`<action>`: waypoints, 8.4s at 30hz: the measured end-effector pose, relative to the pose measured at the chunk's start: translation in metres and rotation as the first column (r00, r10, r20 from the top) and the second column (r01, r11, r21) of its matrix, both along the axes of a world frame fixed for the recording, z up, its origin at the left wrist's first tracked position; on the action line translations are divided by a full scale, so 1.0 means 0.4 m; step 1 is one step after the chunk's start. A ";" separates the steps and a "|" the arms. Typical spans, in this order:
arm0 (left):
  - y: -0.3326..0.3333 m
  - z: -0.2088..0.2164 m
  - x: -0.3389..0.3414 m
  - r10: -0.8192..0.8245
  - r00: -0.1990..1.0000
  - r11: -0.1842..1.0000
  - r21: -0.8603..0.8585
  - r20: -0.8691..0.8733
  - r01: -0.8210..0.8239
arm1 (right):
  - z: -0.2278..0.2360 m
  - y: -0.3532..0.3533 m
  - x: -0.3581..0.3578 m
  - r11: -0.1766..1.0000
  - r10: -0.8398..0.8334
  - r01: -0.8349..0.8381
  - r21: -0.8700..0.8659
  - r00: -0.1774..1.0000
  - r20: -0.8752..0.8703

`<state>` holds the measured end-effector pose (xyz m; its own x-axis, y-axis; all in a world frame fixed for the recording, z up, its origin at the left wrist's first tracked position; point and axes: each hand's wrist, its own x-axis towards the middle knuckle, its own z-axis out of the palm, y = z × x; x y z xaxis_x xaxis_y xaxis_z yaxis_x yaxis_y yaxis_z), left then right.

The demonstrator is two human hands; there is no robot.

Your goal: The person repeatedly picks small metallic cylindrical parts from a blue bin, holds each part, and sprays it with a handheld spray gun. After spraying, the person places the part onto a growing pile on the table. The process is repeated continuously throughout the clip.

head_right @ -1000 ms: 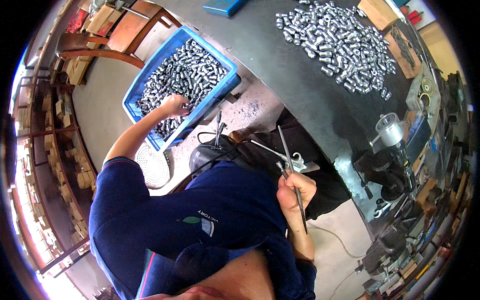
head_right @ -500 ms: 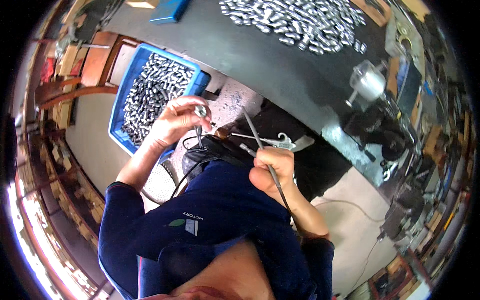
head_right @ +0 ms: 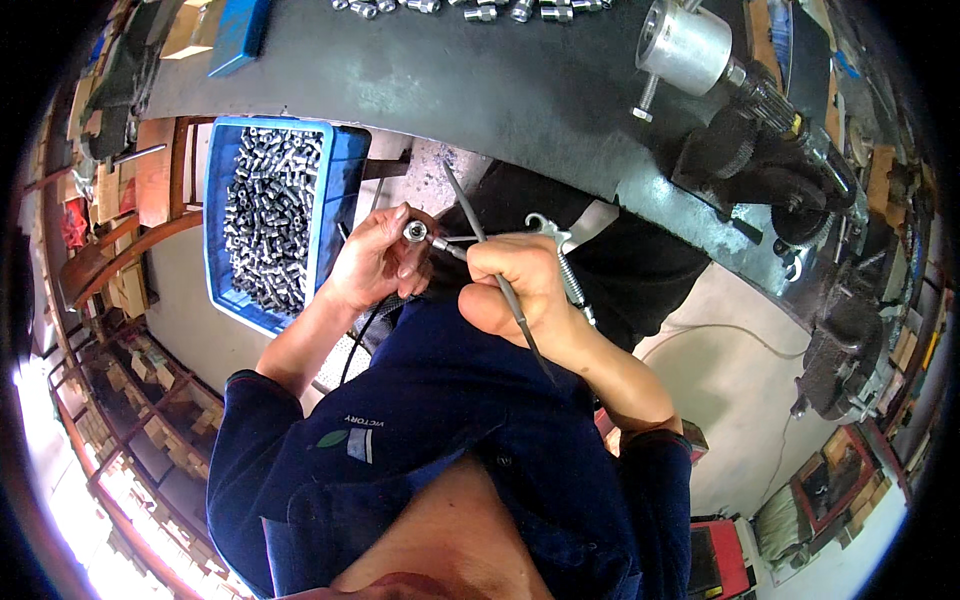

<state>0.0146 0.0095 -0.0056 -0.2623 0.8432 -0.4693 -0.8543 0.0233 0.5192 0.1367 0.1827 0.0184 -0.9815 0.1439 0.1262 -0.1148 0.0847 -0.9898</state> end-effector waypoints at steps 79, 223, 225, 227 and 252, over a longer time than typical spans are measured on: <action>0.112 0.083 -0.039 -0.255 0.838 0.945 0.061 -0.482 0.322 | 0.003 -0.005 0.006 0.737 -0.043 0.131 -0.663 0.988 0.148; 0.007 -0.031 -0.094 -0.176 -0.218 0.984 -0.178 -0.960 -0.008 | -0.047 -0.081 -0.092 0.975 0.141 -0.126 0.182 0.987 -0.076; -0.006 -0.050 -0.121 -0.240 -0.248 0.970 -0.225 -0.939 -0.087 | -0.037 -0.042 -0.072 0.993 0.117 -0.114 -0.036 0.989 0.092; -0.030 -0.066 -0.148 -0.252 -0.202 0.949 -0.201 -0.947 -0.241 | 0.005 -0.032 -0.043 0.992 0.058 -0.044 -0.114 0.992 0.115; 0.014 -0.013 -0.127 -0.169 -0.298 0.981 -0.131 -0.939 -0.144 | -0.027 -0.058 -0.088 0.999 0.021 -0.020 0.030 1.000 -0.015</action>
